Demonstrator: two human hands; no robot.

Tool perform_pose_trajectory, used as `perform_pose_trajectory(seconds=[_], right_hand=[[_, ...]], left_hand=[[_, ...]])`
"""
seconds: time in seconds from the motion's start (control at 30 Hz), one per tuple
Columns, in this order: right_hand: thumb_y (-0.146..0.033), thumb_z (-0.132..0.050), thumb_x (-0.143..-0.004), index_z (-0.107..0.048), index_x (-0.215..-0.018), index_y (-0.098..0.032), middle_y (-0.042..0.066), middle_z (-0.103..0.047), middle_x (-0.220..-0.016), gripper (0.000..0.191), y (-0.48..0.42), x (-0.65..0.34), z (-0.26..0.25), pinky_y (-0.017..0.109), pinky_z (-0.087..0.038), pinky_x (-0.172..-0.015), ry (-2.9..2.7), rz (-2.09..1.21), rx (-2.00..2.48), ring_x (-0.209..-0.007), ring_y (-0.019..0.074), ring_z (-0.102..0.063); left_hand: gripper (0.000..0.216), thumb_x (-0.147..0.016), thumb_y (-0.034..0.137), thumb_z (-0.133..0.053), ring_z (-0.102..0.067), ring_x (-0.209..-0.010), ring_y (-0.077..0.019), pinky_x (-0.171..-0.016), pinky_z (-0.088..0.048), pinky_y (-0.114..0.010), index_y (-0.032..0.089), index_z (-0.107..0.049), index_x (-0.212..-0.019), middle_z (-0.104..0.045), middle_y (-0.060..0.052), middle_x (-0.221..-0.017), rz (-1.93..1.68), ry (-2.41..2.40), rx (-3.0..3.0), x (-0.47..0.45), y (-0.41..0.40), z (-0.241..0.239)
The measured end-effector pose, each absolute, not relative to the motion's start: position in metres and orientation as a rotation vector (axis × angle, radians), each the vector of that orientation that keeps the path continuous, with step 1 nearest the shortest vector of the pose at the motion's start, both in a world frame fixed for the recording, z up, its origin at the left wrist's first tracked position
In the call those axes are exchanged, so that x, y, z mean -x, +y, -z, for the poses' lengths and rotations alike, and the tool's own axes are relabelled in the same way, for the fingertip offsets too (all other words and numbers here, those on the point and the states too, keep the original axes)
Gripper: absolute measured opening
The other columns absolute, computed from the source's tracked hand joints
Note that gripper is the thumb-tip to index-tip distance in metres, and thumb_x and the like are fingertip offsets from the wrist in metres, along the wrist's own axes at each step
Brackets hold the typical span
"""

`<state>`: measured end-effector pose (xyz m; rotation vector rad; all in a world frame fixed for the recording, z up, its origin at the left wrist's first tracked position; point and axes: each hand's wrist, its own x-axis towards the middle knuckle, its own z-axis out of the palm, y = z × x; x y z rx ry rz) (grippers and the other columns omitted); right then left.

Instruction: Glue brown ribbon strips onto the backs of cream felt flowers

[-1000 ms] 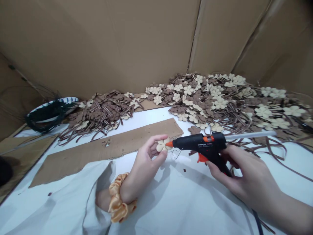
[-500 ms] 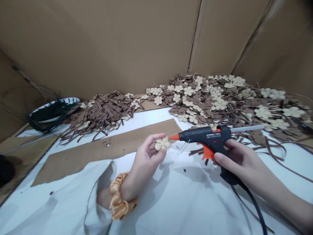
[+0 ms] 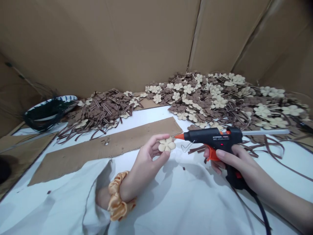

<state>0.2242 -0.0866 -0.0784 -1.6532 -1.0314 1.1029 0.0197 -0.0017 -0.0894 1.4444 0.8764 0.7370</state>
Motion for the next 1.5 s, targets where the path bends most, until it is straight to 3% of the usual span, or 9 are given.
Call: perform_pose_trajectory(seconds=[0.13,0.47,0.87,1.2,1.5], right_hand=[[-0.057,-0.056,-0.071,-0.048,-0.046,-0.019,0.0,-0.048,-0.046,0.046,-0.088,-0.225,0.08,0.025,-0.031,-0.043,-1.046,-1.079,1.775,-0.042,0.0103,-0.039],[-0.054,-0.057,-0.069,-0.046,-0.044,-0.019,-0.001,-0.041,-0.044,0.044,-0.091,-0.22,0.074,0.025,-0.028,-0.041,-1.083,-0.978,1.863,-0.043,0.0109,-0.036],[-0.052,-0.057,-0.067,-0.051,-0.045,-0.019,-0.002,-0.038,-0.046,0.04,-0.091,-0.217,0.07,0.024,-0.028,-0.04,-1.045,-0.976,1.867,-0.044,0.0111,-0.036],[-0.049,-0.057,-0.068,-0.048,-0.047,-0.02,-0.002,-0.038,-0.047,0.036,-0.091,-0.215,0.067,0.024,-0.03,-0.041,-1.048,-0.982,1.864,-0.044,0.0112,-0.037],[-0.052,-0.054,-0.069,-0.056,-0.053,-0.018,-0.002,-0.039,-0.048,0.038,-0.092,-0.217,0.068,0.024,-0.031,-0.042,-1.112,-1.036,1.88,-0.045,0.0116,-0.038]], left_hand=[[0.036,-0.082,0.027,-0.058,-0.057,-0.076,-0.0138,-0.07,-0.042,-0.025,0.019,-0.05,-0.116,-0.064,-0.003,-0.087,-0.725,0.862,-1.462,-0.02,-0.002,0.09],[0.037,-0.084,0.029,-0.056,-0.049,-0.061,-0.0105,-0.061,-0.039,-0.023,0.019,-0.047,-0.119,-0.051,0.003,-0.066,-0.684,0.841,-1.502,-0.019,-0.005,0.089],[0.038,-0.085,0.03,-0.054,-0.045,-0.058,-0.0095,-0.059,-0.038,-0.022,0.02,-0.046,-0.121,-0.046,0.004,-0.064,-0.648,0.832,-1.54,-0.018,-0.006,0.089],[0.039,-0.085,0.032,-0.055,-0.047,-0.058,-0.0103,-0.059,-0.038,-0.023,0.02,-0.047,-0.121,-0.051,0.003,-0.065,-0.64,0.835,-1.529,-0.019,-0.007,0.087],[0.038,-0.084,0.031,-0.054,-0.045,-0.057,-0.0096,-0.058,-0.037,-0.022,0.02,-0.047,-0.12,-0.05,0.004,-0.065,-0.651,0.848,-1.549,-0.02,-0.007,0.086]])
